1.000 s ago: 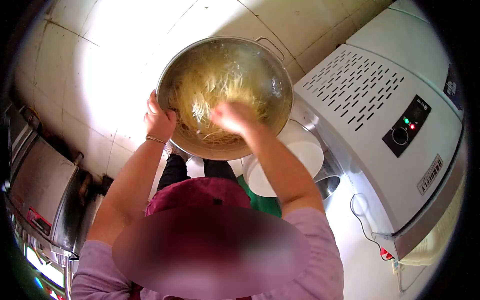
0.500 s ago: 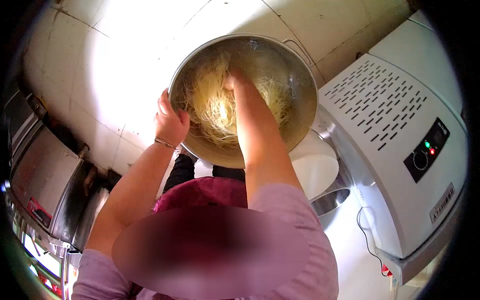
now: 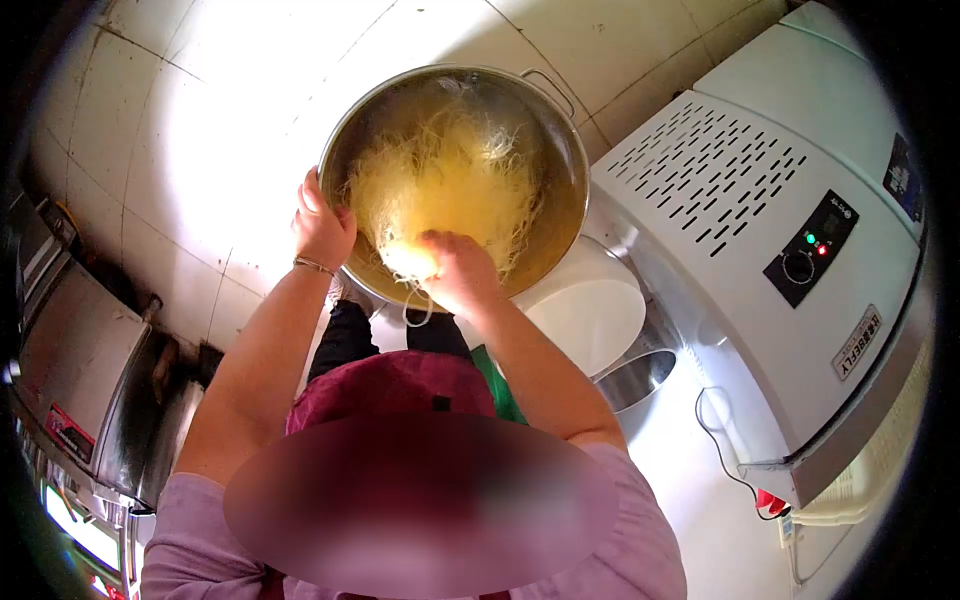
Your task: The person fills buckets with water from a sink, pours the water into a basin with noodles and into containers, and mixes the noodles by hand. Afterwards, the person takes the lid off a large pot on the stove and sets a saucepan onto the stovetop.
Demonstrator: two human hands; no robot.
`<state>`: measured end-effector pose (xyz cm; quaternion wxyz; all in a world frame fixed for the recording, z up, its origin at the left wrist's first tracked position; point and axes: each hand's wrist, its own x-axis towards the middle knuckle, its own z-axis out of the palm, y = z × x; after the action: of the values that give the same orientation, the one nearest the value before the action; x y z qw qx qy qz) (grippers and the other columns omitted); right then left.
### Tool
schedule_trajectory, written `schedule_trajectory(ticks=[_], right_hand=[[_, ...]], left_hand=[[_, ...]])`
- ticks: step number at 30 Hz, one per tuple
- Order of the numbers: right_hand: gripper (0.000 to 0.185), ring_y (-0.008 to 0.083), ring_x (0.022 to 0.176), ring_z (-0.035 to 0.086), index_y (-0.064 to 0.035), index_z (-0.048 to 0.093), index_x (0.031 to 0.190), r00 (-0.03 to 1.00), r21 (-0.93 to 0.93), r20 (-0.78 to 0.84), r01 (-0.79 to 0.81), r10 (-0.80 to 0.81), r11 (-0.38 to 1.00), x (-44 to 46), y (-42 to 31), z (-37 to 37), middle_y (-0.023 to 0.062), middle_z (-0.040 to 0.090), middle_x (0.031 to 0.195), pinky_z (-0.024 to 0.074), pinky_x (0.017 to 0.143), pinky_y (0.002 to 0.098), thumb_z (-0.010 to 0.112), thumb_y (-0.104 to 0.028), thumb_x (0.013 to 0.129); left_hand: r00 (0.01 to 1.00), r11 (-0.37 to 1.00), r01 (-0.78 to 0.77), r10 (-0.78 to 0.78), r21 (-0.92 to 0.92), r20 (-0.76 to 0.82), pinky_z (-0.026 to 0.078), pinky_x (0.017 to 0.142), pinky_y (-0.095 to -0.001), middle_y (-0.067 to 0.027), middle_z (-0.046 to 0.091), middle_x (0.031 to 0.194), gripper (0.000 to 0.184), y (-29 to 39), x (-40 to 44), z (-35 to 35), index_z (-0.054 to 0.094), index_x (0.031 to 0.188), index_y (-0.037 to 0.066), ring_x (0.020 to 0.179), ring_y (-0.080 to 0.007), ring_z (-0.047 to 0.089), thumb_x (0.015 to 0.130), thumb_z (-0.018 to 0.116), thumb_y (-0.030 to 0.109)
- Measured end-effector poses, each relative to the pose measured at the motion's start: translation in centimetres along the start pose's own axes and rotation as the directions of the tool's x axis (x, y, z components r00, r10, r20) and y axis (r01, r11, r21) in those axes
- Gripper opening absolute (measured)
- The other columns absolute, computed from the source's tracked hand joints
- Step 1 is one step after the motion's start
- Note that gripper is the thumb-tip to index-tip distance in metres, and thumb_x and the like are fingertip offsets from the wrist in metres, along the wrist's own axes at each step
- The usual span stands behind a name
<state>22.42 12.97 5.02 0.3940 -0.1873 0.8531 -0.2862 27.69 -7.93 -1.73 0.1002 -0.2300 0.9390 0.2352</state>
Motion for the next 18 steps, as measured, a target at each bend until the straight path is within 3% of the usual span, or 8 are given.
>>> schedule_trajectory(ticks=[1, 2, 6, 8, 10, 14, 16, 18], right_hand=[[0.05, 0.0317, 0.102, 0.057, -0.0103, 0.058, 0.114, 0.997, -0.173, 0.028, 0.076, -0.072, 0.982, -0.2, 1.6, 2.5, 0.0139, 0.062, 0.102, 0.0476, 0.084, 0.0395, 0.07, -0.013, 0.065], [0.054, 0.0348, 0.114, 0.049, -0.0143, 0.053, 0.121, 0.968, -0.21, 0.25, 0.022, 0.032, 0.977, 0.4, 2.8, 4.4, 0.0138, 0.055, 0.119, 0.0445, 0.091, 0.0408, 0.069, -0.018, 0.07], [0.054, 0.0299, 0.118, 0.047, -0.0132, 0.045, 0.13, 0.809, -0.353, 0.518, -0.092, 0.276, 0.931, 4.5, 0.0, -0.6, 0.0154, 0.049, 0.128, 0.0377, 0.1, 0.0405, 0.06, -0.033, 0.082], [0.046, 0.0278, 0.117, 0.05, -0.0146, 0.046, 0.129, 0.861, -0.13, 0.439, -0.222, 0.257, 0.966, 7.4, 0.8, -4.1, 0.0136, 0.048, 0.131, 0.038, 0.1, 0.0372, 0.057, -0.027, 0.086], [0.044, 0.0251, 0.116, 0.051, -0.0138, 0.049, 0.126, 0.952, -0.201, 0.144, -0.239, 0.27, 0.95, 11.5, 0.4, -7.5, 0.0104, 0.048, 0.132, 0.0378, 0.1, 0.036, 0.057, -0.031, 0.087], [0.073, 0.03, 0.126, 0.039, -0.0134, 0.034, 0.138, 0.987, -0.167, 0.079, -0.128, 0.143, 0.978, 20.2, 6.7, -5.7, 0.0148, 0.037, 0.14, 0.0341, 0.103, 0.0399, 0.062, -0.048, 0.08], [0.084, 0.0271, 0.132, 0.031, -0.0124, 0.025, 0.142, 0.884, -0.312, 0.195, -0.354, 0.424, 0.882, 21.7, 6.3, -3.8, 0.0134, 0.032, 0.143, 0.0314, 0.105, 0.039, 0.061, -0.054, 0.078], [0.088, 0.0274, 0.133, 0.028, -0.0077, 0.028, 0.141, 0.851, -0.361, 0.122, -0.442, 0.511, 0.821, 22.7, 6.8, -1.2, 0.013, 0.029, 0.145, 0.0283, 0.107, 0.04, 0.061, -0.058, 0.076]], left_hand=[[1.0, 1.0, 0.001, -0.001, 0.002, 0.003, 0.05, 0.07, -0.0488, -0.0236, 0.047, 0.113, 0.071, -0.1, -0.1, 0.0, 0.022, 0.134, 0.004, 0.08, -0.0402, 0.058, 0.072, 0.054, 0.013], [1.0, 1.0, 0.005, -0.005, 0.011, -0.001, 0.05, 0.07, -0.0486, -0.0235, 0.047, 0.112, 0.071, -0.1, -0.1, 0.1, 0.022, 0.134, 0.005, 0.079, -0.04, 0.058, 0.072, 0.055, 0.013], [1.0, 1.0, -0.009, 0.009, -0.026, -0.012, 0.05, 0.069, -0.0483, -0.0235, 0.046, 0.112, 0.071, 0.0, 0.1, 0.0, 0.022, 0.134, 0.005, 0.078, -0.0395, 0.058, 0.072, 0.055, 0.012], [1.0, 1.0, 0.015, -0.015, -0.024, 0.015, 0.05, 0.069, -0.0483, -0.0234, 0.046, 0.111, 0.07, 0.2, -0.1, -0.3, 0.022, 0.134, 0.005, 0.077, -0.0394, 0.058, 0.072, 0.054, 0.012], [1.0, 0.999, 0.028, -0.027, -0.027, 0.015, 0.05, 0.069, -0.0483, -0.0234, 0.046, 0.111, 0.07, 0.4, 0.5, -0.3, 0.022, 0.133, 0.005, 0.077, -0.0393, 0.058, 0.072, 0.054, 0.012], [0.999, 1.0, 0.016, -0.016, -0.015, 0.029, 0.05, 0.069, -0.0483, -0.0242, 0.047, 0.111, 0.068, 0.3, 0.3, -0.4, 0.022, 0.132, 0.002, 0.079, -0.0398, 0.058, 0.071, 0.053, 0.01], [0.999, 1.0, 0.011, -0.011, 0.004, 0.033, 0.051, 0.07, -0.0478, -0.0249, 0.048, 0.111, 0.067, 0.2, 0.2, -0.4, 0.023, 0.131, 0.0, 0.082, -0.0399, 0.059, 0.071, 0.052, 0.009], [1.0, 0.999, 0.0, 0.001, -0.032, 0.027, 0.051, 0.07, -0.0479, -0.0249, 0.048, 0.112, 0.067, 0.2, 0.2, -0.4, 0.023, 0.131, 0.0, 0.082, -0.04, 0.058, 0.071, 0.052, 0.009]])
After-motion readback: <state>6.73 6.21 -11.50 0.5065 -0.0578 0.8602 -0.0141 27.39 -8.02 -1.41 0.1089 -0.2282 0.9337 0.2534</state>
